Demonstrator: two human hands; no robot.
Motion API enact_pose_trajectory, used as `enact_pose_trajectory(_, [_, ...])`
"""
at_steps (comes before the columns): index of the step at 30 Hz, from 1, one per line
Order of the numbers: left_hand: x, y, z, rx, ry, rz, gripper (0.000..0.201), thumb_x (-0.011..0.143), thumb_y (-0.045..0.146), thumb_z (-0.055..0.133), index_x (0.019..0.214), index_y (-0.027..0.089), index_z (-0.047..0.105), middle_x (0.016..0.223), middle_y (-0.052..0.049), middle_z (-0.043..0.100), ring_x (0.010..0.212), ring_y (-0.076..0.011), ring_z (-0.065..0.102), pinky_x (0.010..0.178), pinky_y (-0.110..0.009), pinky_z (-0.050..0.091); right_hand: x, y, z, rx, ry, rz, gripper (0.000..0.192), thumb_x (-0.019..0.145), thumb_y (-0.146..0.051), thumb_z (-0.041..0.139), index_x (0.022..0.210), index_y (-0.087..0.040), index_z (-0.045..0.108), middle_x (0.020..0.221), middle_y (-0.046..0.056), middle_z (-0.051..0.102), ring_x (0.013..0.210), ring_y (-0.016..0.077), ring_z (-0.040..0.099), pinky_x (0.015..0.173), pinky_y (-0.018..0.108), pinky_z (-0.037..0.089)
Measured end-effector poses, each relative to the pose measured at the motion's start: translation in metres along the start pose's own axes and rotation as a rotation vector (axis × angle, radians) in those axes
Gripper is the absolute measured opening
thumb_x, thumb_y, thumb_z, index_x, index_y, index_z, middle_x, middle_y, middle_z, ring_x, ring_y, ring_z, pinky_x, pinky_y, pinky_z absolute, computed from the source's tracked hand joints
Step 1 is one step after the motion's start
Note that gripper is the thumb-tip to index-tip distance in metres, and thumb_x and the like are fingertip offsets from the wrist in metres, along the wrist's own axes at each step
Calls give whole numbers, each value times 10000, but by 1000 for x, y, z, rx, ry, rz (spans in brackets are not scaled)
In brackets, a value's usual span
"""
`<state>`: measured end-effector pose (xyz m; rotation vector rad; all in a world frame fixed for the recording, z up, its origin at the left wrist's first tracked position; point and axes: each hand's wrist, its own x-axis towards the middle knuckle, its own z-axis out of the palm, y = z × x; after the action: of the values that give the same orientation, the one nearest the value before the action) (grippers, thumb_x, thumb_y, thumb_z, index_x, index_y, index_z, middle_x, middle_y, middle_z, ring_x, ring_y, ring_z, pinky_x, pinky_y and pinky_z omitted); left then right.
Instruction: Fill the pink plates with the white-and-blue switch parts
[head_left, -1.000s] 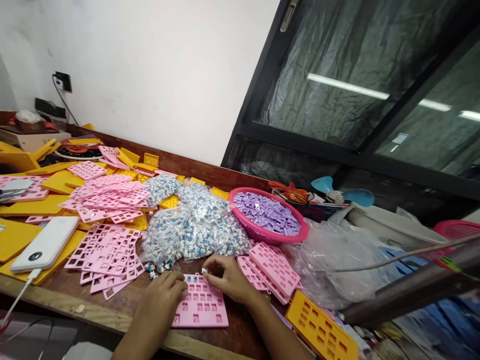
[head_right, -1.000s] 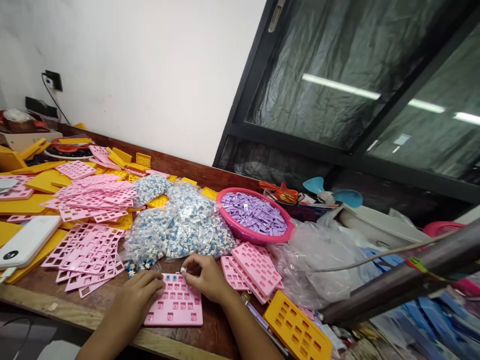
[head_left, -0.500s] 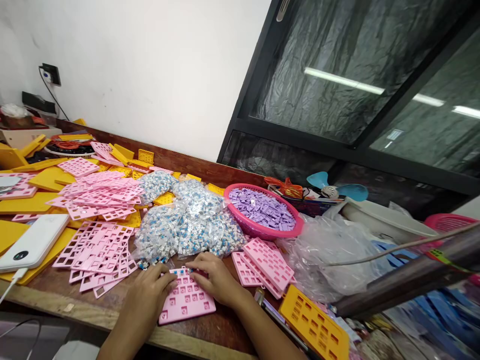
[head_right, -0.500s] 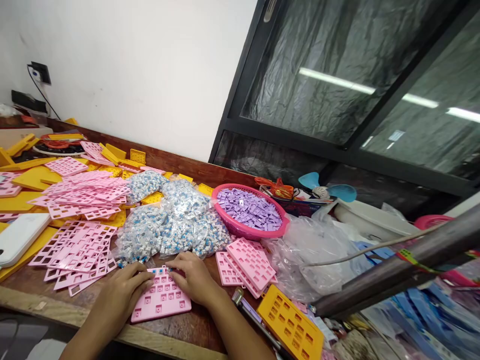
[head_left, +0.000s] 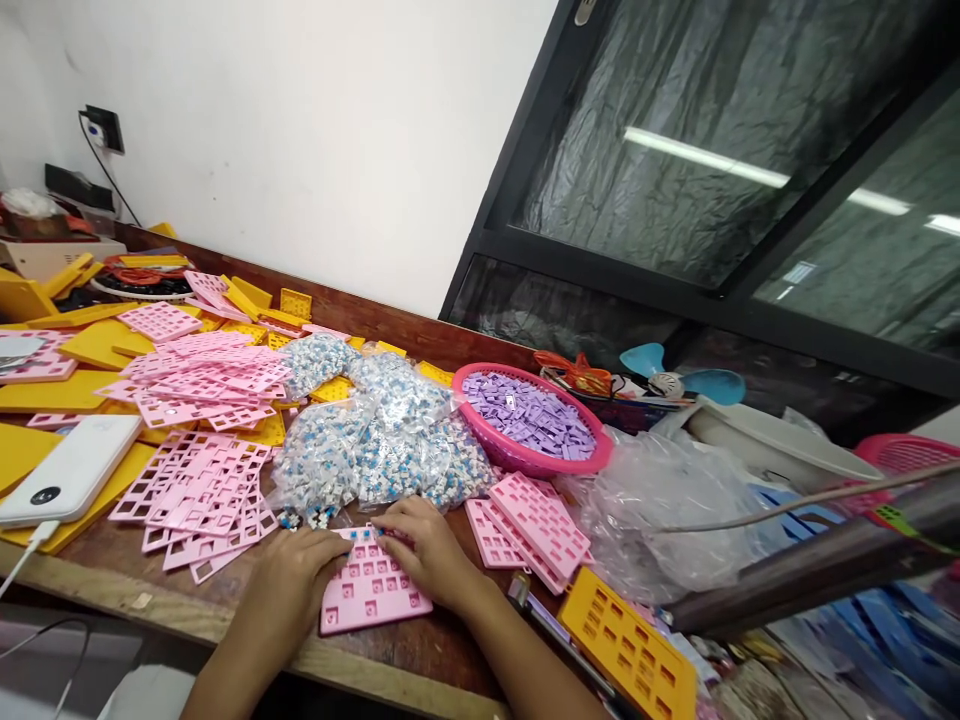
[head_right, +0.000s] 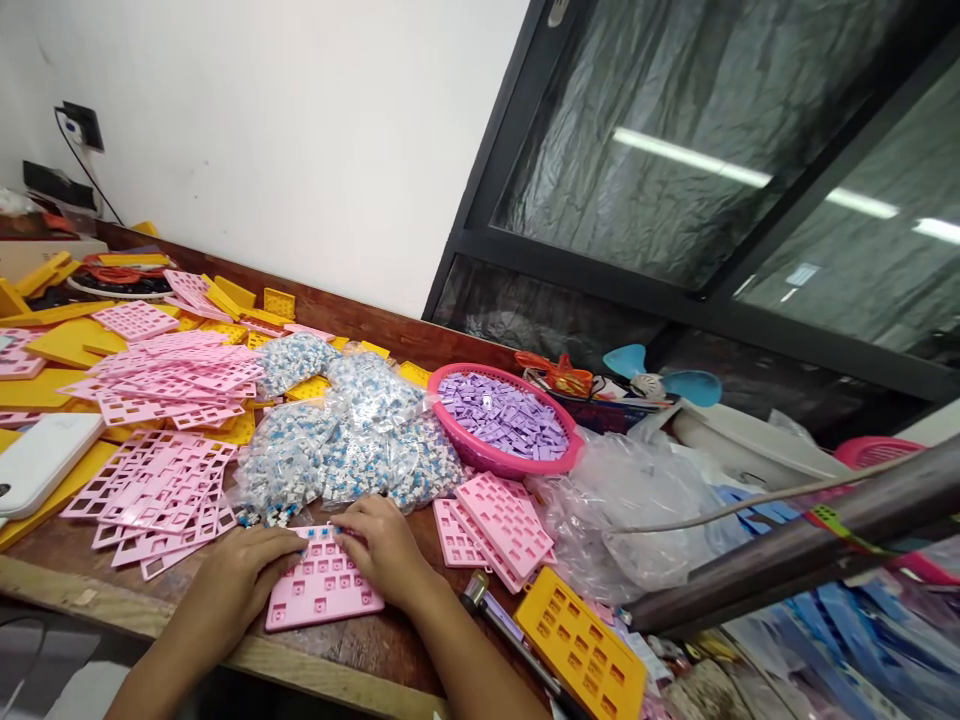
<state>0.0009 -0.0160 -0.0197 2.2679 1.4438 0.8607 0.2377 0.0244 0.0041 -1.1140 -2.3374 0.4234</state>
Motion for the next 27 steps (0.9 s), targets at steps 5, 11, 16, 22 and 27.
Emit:
enact_pose_trajectory(5, [0, 5, 3, 29, 45, -8, 252, 1003, 287, 528, 1053, 278, 775, 1077, -43, 767, 959, -242, 684, 891, -382, 500, 0, 0, -1, 83, 21, -18, 308, 920, -98, 633, 1149, -245, 778, 1061, 62, 723, 1018, 221, 640, 912, 372, 478])
enact_pose_trajectory(11, [5, 14, 2, 112, -1, -57, 275, 1027, 260, 479, 1070, 259, 751, 1041, -48, 733, 936, -231, 672, 864, -378, 480, 2, -1, 4, 147, 33, -3, 231, 922, -146, 659, 1080, -241, 797, 1029, 68, 734, 994, 227, 652, 899, 373, 499])
enact_pose_trajectory(16, [7, 21, -5, 208, -55, -80, 286, 1034, 231, 468, 1061, 270, 750, 1034, -32, 740, 971, -242, 675, 843, -385, 449, 3, -4, 7, 258, 71, 102, 251, 883, -129, 693, 1098, -234, 767, 1052, 53, 772, 996, 226, 686, 915, 371, 506])
enact_pose_trajectory(22, [5, 20, -6, 231, -47, -78, 289, 1032, 212, 476, 1051, 279, 756, 1056, -23, 750, 963, -229, 677, 852, -381, 438, 0, -5, 9, 359, 92, 166, 293, 819, -65, 684, 1063, -212, 753, 1037, 39, 776, 968, 208, 706, 886, 336, 533])
enact_pose_trajectory(27, [1, 18, -1, 294, -5, -26, 248, 1027, 256, 520, 1048, 306, 762, 1051, -15, 743, 963, -231, 664, 826, -380, 428, 2, -6, 9, 326, 92, 151, 277, 819, -76, 699, 1057, -210, 744, 1038, 46, 756, 970, 209, 691, 869, 331, 521])
